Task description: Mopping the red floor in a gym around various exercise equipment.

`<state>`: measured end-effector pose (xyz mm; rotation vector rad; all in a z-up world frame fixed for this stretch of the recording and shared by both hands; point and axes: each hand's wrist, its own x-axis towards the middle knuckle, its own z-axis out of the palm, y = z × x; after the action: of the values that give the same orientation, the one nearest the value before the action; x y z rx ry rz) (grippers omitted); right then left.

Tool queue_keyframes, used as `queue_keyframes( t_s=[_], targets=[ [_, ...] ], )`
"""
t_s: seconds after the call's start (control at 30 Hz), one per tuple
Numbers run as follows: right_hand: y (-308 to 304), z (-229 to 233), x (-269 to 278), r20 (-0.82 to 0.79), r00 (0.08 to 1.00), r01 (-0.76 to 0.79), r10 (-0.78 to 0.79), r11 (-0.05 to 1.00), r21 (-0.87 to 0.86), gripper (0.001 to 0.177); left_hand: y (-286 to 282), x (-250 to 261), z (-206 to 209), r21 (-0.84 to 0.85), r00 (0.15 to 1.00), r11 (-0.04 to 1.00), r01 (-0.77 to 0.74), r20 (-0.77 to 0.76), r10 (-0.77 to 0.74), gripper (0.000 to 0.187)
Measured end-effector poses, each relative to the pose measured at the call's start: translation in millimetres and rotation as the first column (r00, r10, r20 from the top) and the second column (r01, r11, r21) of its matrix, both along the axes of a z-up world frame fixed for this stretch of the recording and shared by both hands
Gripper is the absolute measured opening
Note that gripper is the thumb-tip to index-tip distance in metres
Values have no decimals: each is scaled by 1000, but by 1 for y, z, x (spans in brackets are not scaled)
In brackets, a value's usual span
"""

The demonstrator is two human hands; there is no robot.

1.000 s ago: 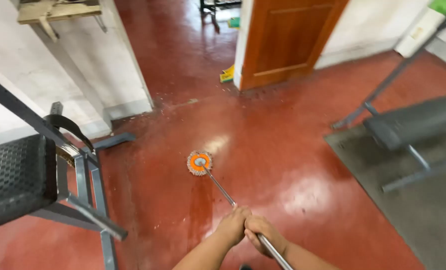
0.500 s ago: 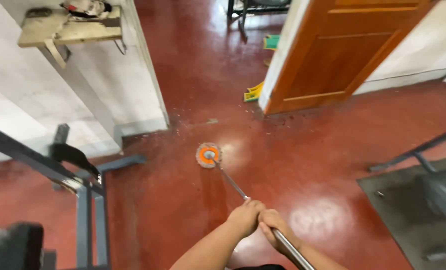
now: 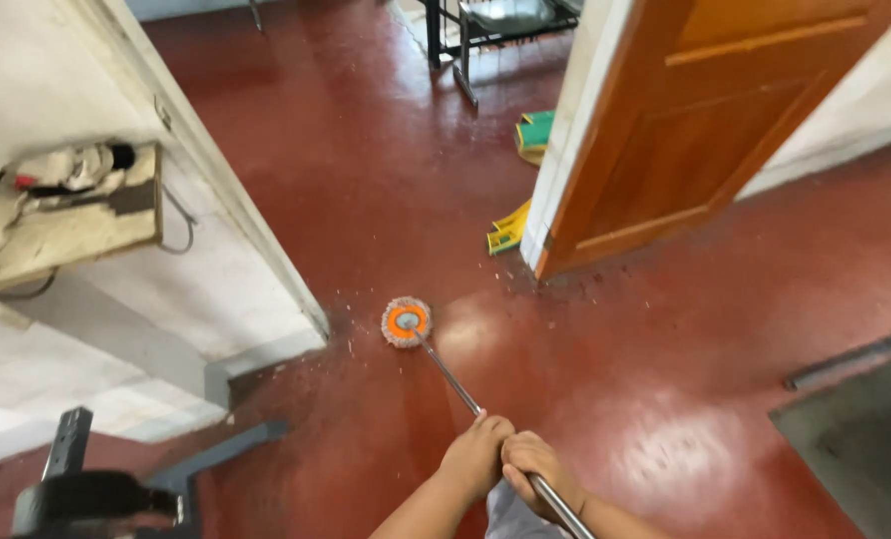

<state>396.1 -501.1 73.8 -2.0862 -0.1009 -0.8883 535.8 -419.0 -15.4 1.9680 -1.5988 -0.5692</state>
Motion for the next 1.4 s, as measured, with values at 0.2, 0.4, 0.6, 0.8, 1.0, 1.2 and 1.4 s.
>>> queue_keyframes(
  t_s=[0.2, 0.4, 0.6, 0.8, 1.0, 1.2, 1.4],
  targets=[
    [-138, -4, 120, -16, 968, -251, 252, 967, 31, 24, -122, 123, -76, -266, 998, 962, -54, -27, 48, 27],
    [-230, 10, 200, -50, 957, -285, 286, 958, 25, 17, -209, 192, -56, -140, 991, 982, -123, -70, 114, 28],
    [-293, 19, 270, -191, 942, -270, 275, 962, 51, 16, -269, 263, -21, -92, 983, 990, -110, -155, 95, 25],
    [-344, -4, 368, -245, 946, -206, 211, 978, 44, 16, -317, 363, -18, -117, 984, 988, -99, -157, 80, 25],
    [-392, -14, 469, -145, 955, -243, 257, 964, 107, 4, -370, 470, -30, -107, 996, 994, -20, -88, 11, 23],
    [-416, -47, 521, -119, 977, -166, 179, 980, 113, 6, -388, 519, -35, -181, 989, 979, -93, -131, 70, 17],
    [-448, -58, 561, -72, 969, -228, 236, 968, 105, 9, -411, 548, -3, -239, 960, 948, -213, -232, 157, 10]
  ],
)
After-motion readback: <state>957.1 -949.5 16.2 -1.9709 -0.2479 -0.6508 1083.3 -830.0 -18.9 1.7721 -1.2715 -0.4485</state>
